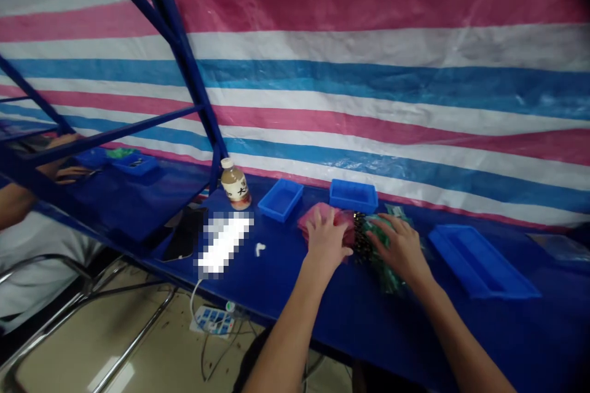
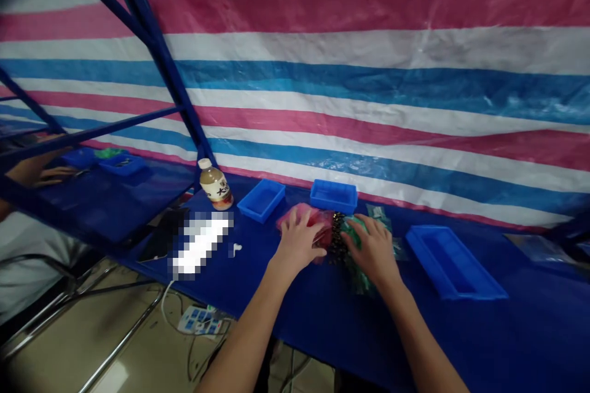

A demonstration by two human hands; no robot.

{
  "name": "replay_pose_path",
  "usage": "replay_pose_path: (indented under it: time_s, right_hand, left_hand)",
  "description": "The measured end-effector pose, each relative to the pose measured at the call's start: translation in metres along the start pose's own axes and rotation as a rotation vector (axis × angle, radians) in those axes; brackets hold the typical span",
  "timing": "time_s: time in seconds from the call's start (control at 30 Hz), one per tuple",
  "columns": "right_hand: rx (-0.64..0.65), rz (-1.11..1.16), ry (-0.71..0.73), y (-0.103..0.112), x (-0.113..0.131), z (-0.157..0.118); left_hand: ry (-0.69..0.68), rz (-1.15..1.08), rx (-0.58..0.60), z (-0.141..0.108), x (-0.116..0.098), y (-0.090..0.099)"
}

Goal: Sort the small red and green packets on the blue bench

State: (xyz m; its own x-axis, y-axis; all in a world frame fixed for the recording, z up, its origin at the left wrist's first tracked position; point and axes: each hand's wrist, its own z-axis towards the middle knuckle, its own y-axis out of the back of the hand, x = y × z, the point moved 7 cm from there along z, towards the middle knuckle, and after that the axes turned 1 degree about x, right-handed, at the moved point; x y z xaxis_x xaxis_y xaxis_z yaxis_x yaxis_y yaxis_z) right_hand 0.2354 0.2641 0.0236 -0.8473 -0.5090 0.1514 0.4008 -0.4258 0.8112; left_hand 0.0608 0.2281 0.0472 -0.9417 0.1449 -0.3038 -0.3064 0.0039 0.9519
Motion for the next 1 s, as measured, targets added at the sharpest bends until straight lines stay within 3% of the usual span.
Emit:
replay_pose_path:
  time_s: [0.1, 0.2, 0.4, 0.63, 0.83, 1.0]
  right_hand:
    - [0.058, -0.003, 0.079, -0.006, 0.012, -0.002]
    - [0.101, 0.014, 0.142, -0.007, 0.026, -0.003]
    - [0.118, 0.072, 0.168, 0.001, 0.049, -0.003]
    - [0.093, 0.137, 0.145, -0.003, 0.045, -0.002]
    - [0.264, 0.056, 0.201, -0.012, 0.029, 0.006]
    - [0.356, 0.018, 0.229, -0.018, 0.035, 0.020]
  left_hand:
    - [0.063, 0.022, -0.005, 0.010, 0.013, -0.018]
    - [0.080, 0.079, -0.078, 0.008, 0.024, -0.021]
    - [0.110, 0.099, -0.191, 0.002, 0.027, -0.007]
    - [0.209, -0.250, -0.374, 0.000, 0.050, 0.020]
    - [0.320, -0.460, -0.462, -0.006, 0.068, 0.032]
    - [0.301, -0.532, -0.481, -0.009, 0.067, 0.034]
